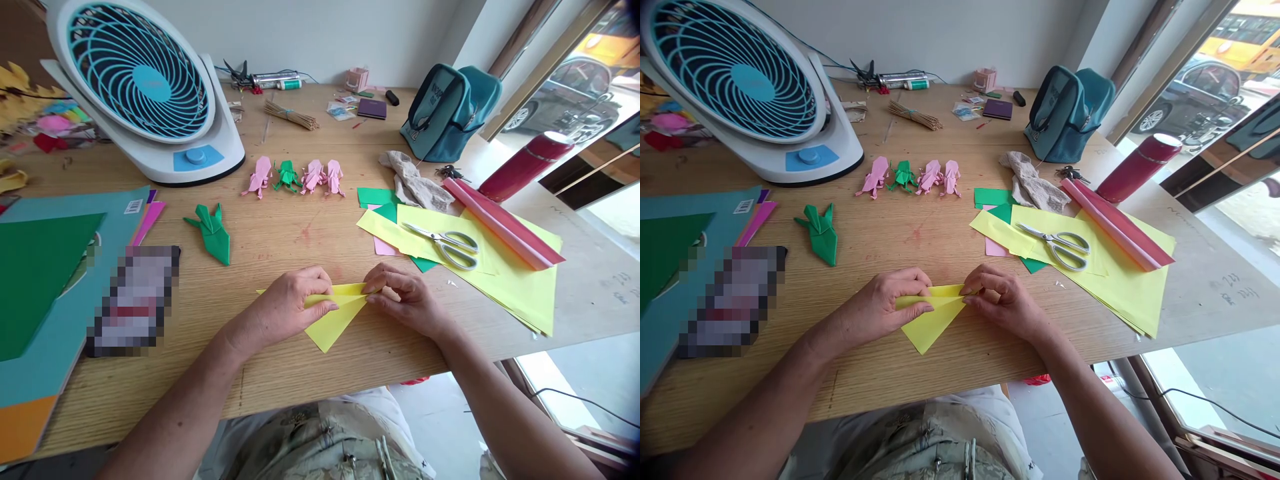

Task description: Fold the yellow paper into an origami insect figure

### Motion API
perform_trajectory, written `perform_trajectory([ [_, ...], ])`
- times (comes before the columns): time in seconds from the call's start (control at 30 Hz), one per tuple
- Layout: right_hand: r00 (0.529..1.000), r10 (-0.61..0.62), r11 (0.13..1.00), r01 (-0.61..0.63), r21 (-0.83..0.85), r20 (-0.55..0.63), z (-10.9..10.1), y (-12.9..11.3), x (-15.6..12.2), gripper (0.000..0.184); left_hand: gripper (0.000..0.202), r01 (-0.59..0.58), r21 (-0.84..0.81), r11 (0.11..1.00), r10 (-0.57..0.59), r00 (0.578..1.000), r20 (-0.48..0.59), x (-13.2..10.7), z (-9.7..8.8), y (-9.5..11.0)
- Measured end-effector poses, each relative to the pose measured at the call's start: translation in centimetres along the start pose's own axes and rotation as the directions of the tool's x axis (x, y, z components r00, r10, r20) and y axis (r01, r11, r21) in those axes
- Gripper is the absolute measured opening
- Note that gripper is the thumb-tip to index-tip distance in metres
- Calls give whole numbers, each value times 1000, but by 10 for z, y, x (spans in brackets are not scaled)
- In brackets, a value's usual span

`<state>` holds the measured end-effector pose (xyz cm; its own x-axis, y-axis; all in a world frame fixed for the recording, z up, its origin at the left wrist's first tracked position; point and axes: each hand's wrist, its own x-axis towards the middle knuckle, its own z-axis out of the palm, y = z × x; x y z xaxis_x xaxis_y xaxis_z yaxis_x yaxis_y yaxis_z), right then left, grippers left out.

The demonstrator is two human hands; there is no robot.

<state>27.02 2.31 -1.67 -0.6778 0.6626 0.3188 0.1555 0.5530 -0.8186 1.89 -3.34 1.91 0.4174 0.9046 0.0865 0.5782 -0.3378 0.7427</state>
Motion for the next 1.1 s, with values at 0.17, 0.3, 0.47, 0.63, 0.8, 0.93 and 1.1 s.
perform_trajectory([
  [0.17,998,7,997,-2,73,-65,0,4,-1,5,20,-13,-25,1000,12,1000,-16,0,0,-1],
  [0.3,994,24,990,-8,143,-110,-1,3,-1,6,23,-44,-53,998,41,998,-57,1,3,-3],
  [0.47,989,39,982,-12,187,-142,1,1,0,7,17,-25,-68,997,16,992,-124,1,7,-5],
  [0.63,978,93,962,-41,268,-184,3,5,0,8,11,-10,-42,999,2,983,-182,1,7,-4],
  [0.8,965,133,946,-56,319,-227,5,8,1,15,9,23,-27,999,-28,980,-198,1,9,0],
  [0.93,960,146,944,-64,323,-238,5,7,2,17,9,42,-10,999,-43,977,-208,0,10,2],
  [1.1,960,139,947,-57,316,-244,3,8,0,13,10,34,7,999,-31,974,-223,0,9,2],
])
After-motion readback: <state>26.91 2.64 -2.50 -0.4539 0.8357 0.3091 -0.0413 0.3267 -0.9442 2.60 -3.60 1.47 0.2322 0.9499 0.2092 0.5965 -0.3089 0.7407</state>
